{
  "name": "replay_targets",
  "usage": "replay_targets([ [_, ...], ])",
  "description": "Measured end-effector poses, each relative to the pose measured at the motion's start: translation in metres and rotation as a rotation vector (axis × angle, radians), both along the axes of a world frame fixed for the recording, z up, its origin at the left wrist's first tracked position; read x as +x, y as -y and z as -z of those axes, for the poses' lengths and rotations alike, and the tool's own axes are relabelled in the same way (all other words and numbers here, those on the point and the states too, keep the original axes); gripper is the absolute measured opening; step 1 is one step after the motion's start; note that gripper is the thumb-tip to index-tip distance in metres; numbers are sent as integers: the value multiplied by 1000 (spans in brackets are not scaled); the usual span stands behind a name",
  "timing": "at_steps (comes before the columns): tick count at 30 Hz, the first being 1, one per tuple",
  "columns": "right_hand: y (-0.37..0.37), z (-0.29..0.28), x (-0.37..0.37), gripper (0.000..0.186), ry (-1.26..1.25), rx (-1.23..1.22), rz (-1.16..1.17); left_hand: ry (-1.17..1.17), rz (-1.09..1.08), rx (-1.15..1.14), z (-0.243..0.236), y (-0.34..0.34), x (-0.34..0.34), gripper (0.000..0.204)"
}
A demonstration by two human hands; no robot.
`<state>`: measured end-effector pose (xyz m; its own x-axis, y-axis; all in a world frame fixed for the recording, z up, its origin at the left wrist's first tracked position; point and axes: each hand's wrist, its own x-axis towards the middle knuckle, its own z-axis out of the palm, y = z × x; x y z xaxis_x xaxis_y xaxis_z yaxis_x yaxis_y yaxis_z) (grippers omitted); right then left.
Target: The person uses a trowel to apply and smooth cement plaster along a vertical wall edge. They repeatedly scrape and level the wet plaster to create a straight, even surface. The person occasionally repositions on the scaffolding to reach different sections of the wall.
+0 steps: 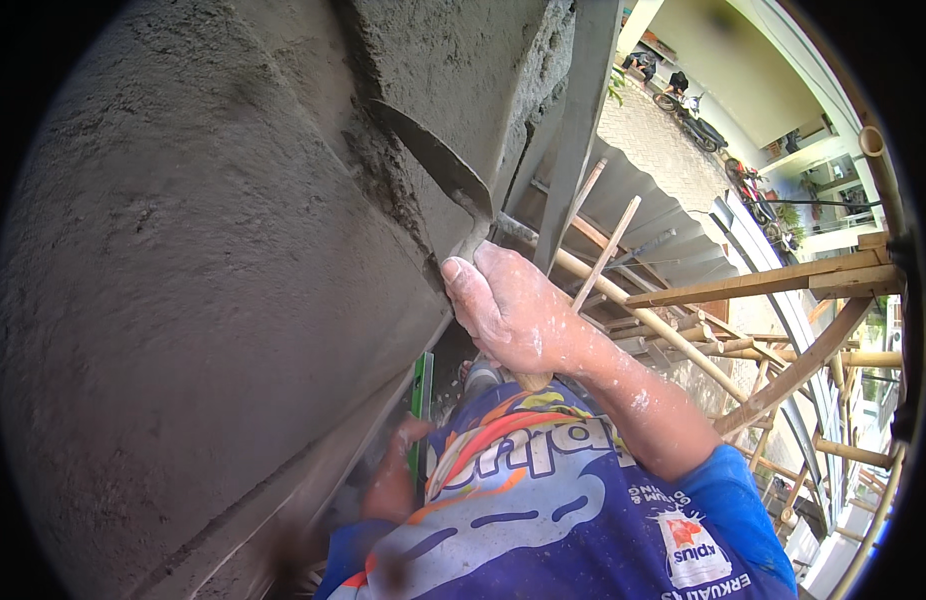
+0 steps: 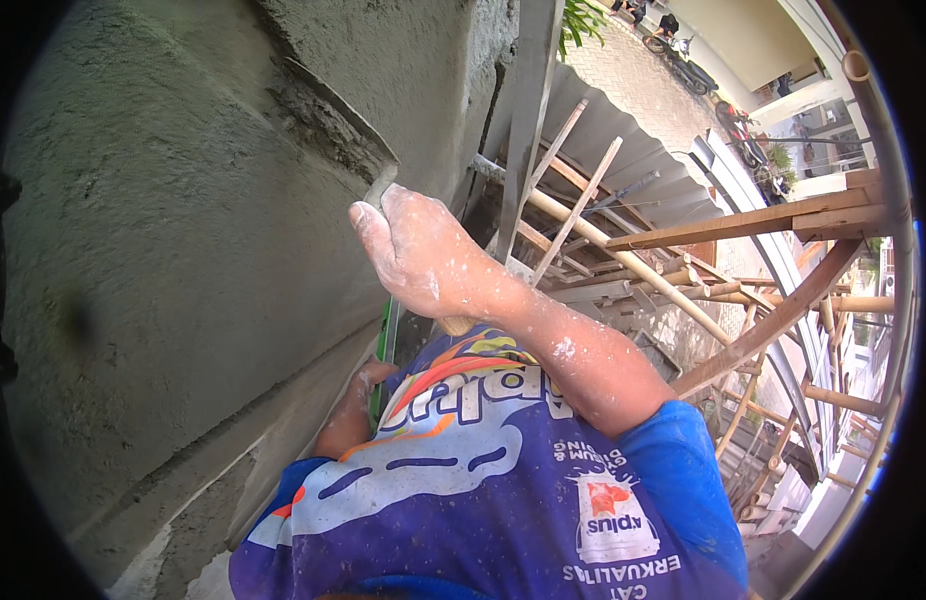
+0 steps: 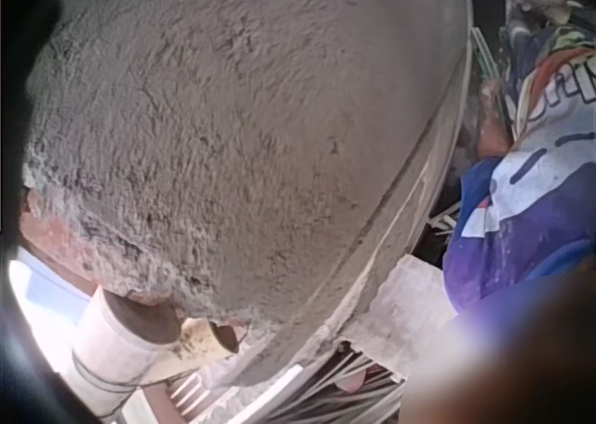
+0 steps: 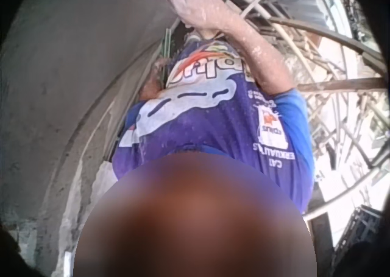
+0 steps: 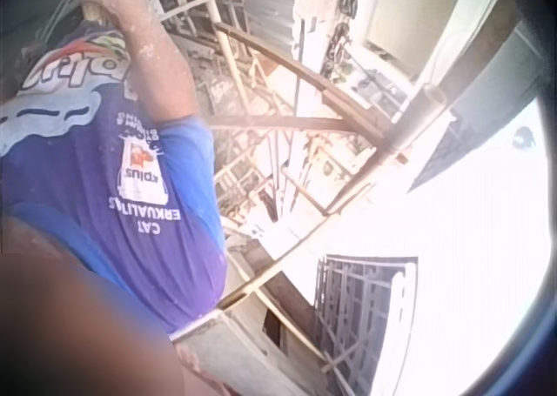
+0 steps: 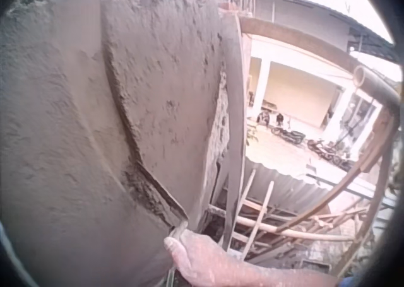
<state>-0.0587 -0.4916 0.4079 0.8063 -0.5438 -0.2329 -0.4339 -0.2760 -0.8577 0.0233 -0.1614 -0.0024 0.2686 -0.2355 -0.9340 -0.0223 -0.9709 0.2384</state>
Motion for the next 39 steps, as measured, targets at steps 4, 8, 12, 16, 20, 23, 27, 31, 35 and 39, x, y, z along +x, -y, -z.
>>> replay_targets([
  [4, -3, 10, 0, 53, -93, 90, 14, 93, 59, -64, -41, 7, -5, 55],
  [8, -5, 21, -6, 53, -14, 26, 51, 34, 2, -43, -38, 8, -2, 56],
  [12, -3, 34, -4, 52, 32, -53, 34, -60, 76, 4, -18, 4, 4, 58],
  [16, -5, 47, -1, 53, -9, -105, 56, 189, 25, -107, -24, 7, 0, 57],
  [20, -5, 52, -4, 52, 46, -116, 58, -15, 40, -15, -46, 17, 4, 78],
  [23, -3, 56, -5, 51, -16, 56, 54, -68, 72, 12, -48, 18, 4, 76],
  [27, -6, 66, -9, 51, -14, 17, 72, 63, 73, -37, -39, 15, 1, 72],
  [31, -9, 72, -17, 52, 23, -57, 33, -164, 41, 64, -41, 14, -1, 73],
  [35, -5, 65, -22, 53, 8, -31, -3, 48, -54, -26, -34, 4, -6, 63],
  [39, 0, 49, -24, 52, 126, 55, 20, -68, -101, -62, 10, -23, -9, 55],
])
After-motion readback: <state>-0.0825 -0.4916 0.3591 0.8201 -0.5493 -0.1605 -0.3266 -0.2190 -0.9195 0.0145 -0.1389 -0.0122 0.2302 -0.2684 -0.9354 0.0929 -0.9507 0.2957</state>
